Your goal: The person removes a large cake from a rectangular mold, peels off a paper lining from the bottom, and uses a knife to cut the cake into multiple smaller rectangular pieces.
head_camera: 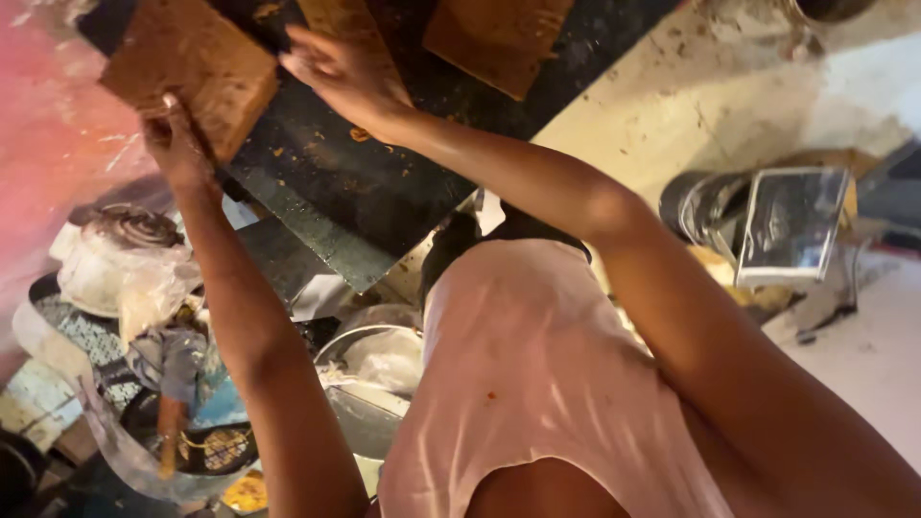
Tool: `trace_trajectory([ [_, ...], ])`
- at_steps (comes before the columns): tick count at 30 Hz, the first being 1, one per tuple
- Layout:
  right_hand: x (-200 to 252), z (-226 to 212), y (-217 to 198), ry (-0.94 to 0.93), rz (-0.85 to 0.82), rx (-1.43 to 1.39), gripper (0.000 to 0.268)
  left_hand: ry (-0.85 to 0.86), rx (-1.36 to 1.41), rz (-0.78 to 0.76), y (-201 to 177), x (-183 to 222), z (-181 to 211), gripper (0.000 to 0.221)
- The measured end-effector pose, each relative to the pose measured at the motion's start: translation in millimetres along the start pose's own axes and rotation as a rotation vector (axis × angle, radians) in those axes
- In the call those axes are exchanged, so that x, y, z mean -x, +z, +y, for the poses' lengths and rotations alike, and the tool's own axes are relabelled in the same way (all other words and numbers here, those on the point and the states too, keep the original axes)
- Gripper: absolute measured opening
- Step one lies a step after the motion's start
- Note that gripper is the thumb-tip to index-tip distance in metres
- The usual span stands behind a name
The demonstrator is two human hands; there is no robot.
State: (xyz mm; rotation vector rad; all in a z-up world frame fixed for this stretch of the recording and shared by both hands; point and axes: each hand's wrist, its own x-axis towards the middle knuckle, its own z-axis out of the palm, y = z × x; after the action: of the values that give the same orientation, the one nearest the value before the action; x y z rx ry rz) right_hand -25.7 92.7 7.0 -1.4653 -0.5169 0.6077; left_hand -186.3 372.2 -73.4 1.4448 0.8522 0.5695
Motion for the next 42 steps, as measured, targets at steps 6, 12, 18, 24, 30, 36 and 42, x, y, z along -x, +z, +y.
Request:
trace_trajectory([
  [6,125,-29,-199,-0.086,0.268,0.537,0.038,0.973,-0.733,0.200,75,94,5,0.066],
  [12,123,29,-258,0.002,0.747,0.122,0.068,0.701,-0.445,-0.553,259,159,48,0.054],
  [18,66,82,-281,0.004,0.441,-0.115,0.076,0.407,-0.463,-0.325,369,152,26,0.056],
  [24,31,93,-361,0.000,0.008,0.083,0.072,0.538,-0.535,-0.217,339,192,5,0.059],
  [30,35,92,-335,-0.304,-0.066,0.252,0.061,0.560,-0.548,-0.089,362,221,30,0.065],
  [36,22,66,-341,-0.115,-0.104,0.390,0.057,0.363,-0.527,-0.083,364,228,40,0.070],
  [42,38,21,-330,-0.466,0.125,0.635,0.049,0.520,-0.643,0.061,326,231,64,0.060],
])
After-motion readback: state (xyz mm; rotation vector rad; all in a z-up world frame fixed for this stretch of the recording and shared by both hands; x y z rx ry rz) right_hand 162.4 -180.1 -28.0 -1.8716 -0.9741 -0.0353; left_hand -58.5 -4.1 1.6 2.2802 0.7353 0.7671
